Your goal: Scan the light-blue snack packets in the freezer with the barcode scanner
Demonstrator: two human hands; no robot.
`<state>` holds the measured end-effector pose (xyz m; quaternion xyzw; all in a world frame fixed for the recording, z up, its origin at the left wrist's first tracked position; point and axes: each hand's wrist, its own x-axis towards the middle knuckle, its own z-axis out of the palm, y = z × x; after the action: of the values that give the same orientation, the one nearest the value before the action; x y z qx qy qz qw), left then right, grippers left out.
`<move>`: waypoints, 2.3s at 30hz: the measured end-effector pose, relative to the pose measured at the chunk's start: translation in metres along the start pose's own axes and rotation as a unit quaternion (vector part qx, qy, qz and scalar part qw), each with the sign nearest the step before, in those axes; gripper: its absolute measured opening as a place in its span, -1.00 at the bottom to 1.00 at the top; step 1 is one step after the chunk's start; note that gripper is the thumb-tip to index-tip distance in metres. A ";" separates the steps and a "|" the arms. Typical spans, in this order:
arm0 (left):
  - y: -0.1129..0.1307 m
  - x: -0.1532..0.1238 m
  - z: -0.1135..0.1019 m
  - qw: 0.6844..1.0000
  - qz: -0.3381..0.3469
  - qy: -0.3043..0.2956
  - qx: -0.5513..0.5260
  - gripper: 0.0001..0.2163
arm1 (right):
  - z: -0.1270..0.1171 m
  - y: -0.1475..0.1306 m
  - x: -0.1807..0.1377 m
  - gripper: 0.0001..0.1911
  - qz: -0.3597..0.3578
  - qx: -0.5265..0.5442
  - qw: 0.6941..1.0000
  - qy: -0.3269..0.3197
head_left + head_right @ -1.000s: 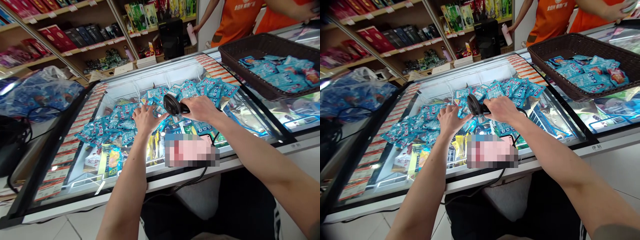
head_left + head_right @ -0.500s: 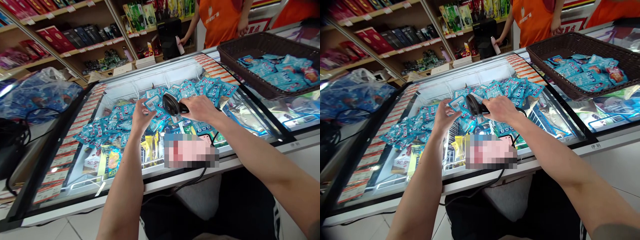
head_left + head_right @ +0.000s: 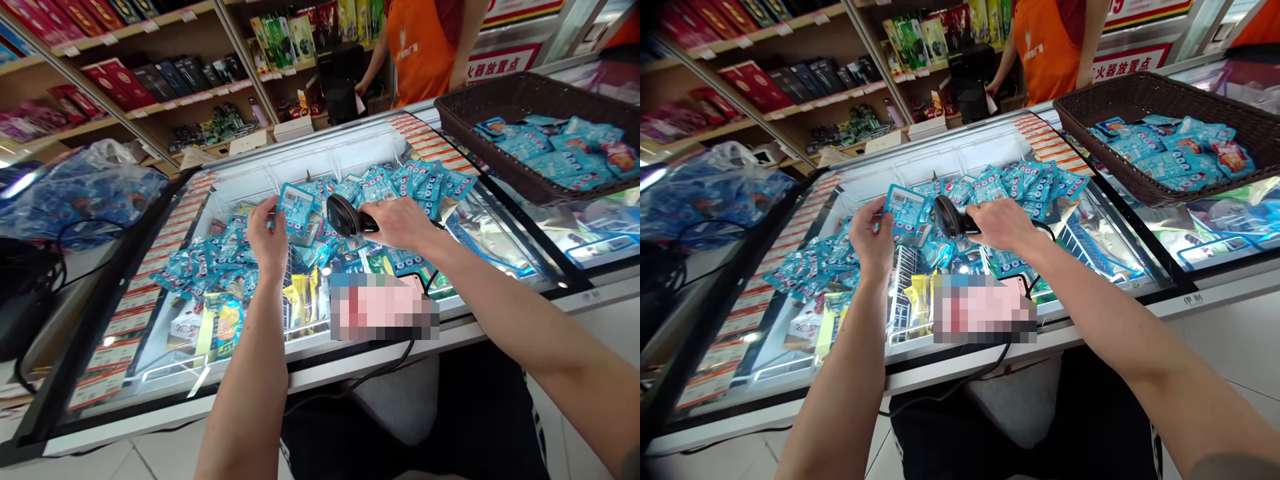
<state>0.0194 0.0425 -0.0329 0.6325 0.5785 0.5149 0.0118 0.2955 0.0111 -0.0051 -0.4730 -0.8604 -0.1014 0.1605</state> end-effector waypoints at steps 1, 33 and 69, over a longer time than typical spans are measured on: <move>0.002 0.000 -0.002 1.000 0.002 0.000 -0.002 -0.69 | 0.000 -0.001 0.000 -0.66 -0.003 0.003 1.000 0.004; 0.016 -0.005 0.001 0.995 0.101 -0.022 -0.015 -0.74 | 0.001 -0.009 -0.002 -0.64 -0.059 0.008 0.998 0.013; -0.010 -0.011 -0.002 0.945 0.046 -0.105 0.307 -0.71 | 0.001 0.007 0.001 -0.63 0.047 -0.003 0.999 -0.014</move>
<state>0.0128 0.0364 -0.0452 0.6820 0.6742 0.2427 -0.1464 0.3013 0.0158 -0.0051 -0.5149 -0.8390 -0.0894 0.1514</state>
